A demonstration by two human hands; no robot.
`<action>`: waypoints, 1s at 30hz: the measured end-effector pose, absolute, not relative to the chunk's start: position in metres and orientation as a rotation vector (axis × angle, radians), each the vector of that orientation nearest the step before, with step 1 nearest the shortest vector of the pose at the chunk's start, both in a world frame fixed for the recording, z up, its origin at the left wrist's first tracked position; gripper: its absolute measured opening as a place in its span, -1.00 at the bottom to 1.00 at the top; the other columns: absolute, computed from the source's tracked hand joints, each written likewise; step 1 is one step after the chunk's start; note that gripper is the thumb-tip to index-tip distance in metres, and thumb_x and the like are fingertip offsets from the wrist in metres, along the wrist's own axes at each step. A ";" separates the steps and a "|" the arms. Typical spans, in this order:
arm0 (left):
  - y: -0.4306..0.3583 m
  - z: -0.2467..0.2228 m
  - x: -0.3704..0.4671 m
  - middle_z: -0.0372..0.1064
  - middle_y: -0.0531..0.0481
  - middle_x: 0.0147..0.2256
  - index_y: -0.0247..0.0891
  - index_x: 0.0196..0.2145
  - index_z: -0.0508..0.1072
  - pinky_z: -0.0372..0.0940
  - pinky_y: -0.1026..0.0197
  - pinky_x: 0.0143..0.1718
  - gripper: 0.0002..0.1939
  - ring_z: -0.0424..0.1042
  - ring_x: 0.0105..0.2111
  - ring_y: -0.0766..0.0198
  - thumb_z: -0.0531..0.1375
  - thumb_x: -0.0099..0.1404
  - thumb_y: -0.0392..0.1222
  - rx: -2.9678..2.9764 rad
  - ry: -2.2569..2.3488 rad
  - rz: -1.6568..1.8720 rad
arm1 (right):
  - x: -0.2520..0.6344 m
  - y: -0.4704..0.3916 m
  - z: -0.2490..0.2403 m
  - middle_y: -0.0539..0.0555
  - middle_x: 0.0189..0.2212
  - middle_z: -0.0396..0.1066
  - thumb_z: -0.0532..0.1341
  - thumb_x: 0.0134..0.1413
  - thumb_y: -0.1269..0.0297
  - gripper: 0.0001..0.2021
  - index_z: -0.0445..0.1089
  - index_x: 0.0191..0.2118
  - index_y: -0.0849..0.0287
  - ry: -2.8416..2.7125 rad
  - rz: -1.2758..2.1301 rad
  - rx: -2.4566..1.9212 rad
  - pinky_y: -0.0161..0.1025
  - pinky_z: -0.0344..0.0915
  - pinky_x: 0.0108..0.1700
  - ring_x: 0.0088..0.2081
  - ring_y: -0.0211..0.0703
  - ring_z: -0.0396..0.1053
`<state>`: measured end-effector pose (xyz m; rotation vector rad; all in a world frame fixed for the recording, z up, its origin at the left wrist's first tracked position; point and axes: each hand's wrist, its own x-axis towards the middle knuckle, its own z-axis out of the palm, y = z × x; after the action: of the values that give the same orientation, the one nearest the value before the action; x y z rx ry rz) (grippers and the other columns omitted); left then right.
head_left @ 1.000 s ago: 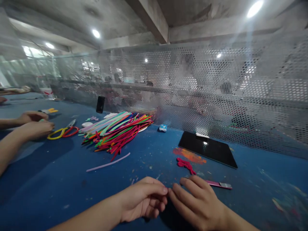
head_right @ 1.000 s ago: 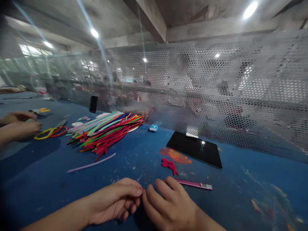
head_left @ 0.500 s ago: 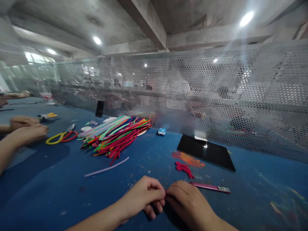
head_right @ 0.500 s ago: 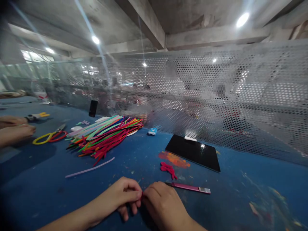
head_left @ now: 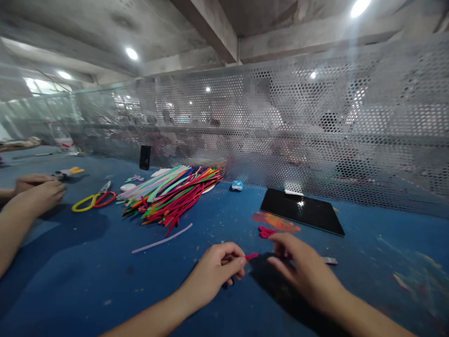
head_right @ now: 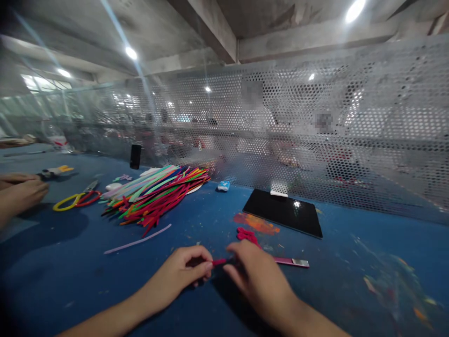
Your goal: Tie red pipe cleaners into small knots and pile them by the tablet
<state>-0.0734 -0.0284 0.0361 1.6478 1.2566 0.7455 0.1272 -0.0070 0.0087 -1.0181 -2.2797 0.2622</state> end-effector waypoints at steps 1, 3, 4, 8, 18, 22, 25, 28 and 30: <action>-0.028 0.037 -0.073 0.32 0.08 -0.54 -0.29 -0.42 0.36 0.14 0.35 -0.53 -0.80 0.26 -0.55 0.37 0.09 0.14 -0.09 1.554 1.234 0.745 | 0.140 -0.004 0.009 0.09 -0.31 0.37 0.15 0.04 0.33 -0.73 0.24 -0.09 0.16 -2.237 0.210 -1.101 -0.18 0.32 -0.26 -0.32 -0.15 0.35; -0.026 0.036 -0.073 0.31 0.07 -0.55 -0.30 -0.41 0.32 0.14 0.36 -0.56 -0.81 0.26 -0.58 0.39 0.08 0.14 -0.10 1.412 1.193 0.748 | 0.171 0.002 0.004 0.16 -0.17 0.33 0.17 0.01 0.30 -0.68 0.24 -0.07 0.16 -2.249 0.057 -1.219 -0.07 0.27 -0.15 -0.16 -0.04 0.30; -0.025 0.036 -0.073 0.31 0.07 -0.56 -0.30 -0.41 0.32 0.14 0.36 -0.56 -0.83 0.26 -0.58 0.39 0.08 0.14 -0.12 1.379 1.176 0.751 | 0.187 0.003 0.000 0.18 -0.13 0.30 0.18 0.00 0.27 -0.68 0.26 -0.08 0.16 -2.271 -0.023 -1.290 -0.02 0.24 -0.11 -0.12 0.02 0.28; -0.025 0.031 -0.072 0.29 0.09 -0.58 -0.29 -0.43 0.32 0.12 0.37 -0.57 -0.85 0.24 -0.58 0.39 0.07 0.13 -0.15 1.425 1.153 0.699 | 0.235 -0.006 -0.014 0.13 -0.30 0.36 0.05 0.11 0.25 -0.83 0.35 -0.26 0.12 -2.393 -0.125 -1.431 -0.09 0.27 -0.22 -0.26 -0.04 0.34; -0.040 0.023 -0.063 0.31 0.07 -0.50 -0.16 -0.44 0.46 0.05 0.30 -0.47 -0.85 0.27 -0.49 0.31 0.08 0.12 -0.22 2.291 1.400 0.577 | 0.169 -0.096 0.013 0.03 -0.59 0.40 -0.10 0.13 0.29 -0.71 0.08 -0.01 0.13 -2.259 0.371 -1.537 -0.29 0.18 -0.60 -0.63 -0.14 0.34; -0.039 0.014 -0.062 0.32 0.09 -0.51 -0.15 -0.39 0.43 0.04 0.30 -0.49 -0.87 0.28 -0.50 0.30 0.09 0.11 -0.21 2.333 1.494 0.575 | 0.146 -0.111 0.000 0.10 -0.55 0.47 -0.07 0.01 0.47 -0.47 -0.04 0.15 0.14 -2.461 0.044 -1.556 -0.29 0.13 -0.63 -0.63 -0.09 0.39; -0.037 0.013 -0.063 0.32 0.06 -0.47 -0.18 -0.45 0.43 0.06 0.28 -0.47 -0.88 0.30 -0.46 0.27 0.08 0.13 -0.21 2.431 1.541 0.570 | 0.141 -0.104 -0.003 0.04 -0.67 0.43 -0.05 -0.05 0.54 -0.43 0.00 0.15 0.16 -2.508 -0.044 -1.663 -0.31 0.09 -0.66 -0.69 -0.10 0.37; -0.037 0.017 -0.069 0.32 0.01 -0.42 -0.20 -0.43 0.44 0.11 0.25 -0.40 -0.83 0.30 -0.37 0.23 0.05 0.19 -0.21 2.586 1.427 0.470 | 0.138 -0.096 -0.001 0.16 -0.45 0.47 -0.08 -0.11 0.61 -0.42 0.04 0.12 0.25 -2.498 -0.058 -1.627 -0.29 0.22 -0.58 -0.53 -0.08 0.44; -0.038 0.020 -0.075 0.32 -0.02 -0.36 -0.21 -0.35 0.45 0.14 0.24 -0.33 -0.79 0.29 -0.31 0.22 0.01 0.24 -0.22 2.689 1.262 0.365 | 0.135 -0.093 0.001 0.27 -0.24 0.41 -0.11 -0.13 0.63 -0.44 0.08 0.09 0.30 -2.469 -0.082 -1.580 -0.27 0.30 -0.51 -0.45 -0.09 0.45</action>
<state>-0.0752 -0.0379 0.0202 2.6889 1.2615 0.3648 0.1352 -0.0930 0.0005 -1.5798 -2.4691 -0.0817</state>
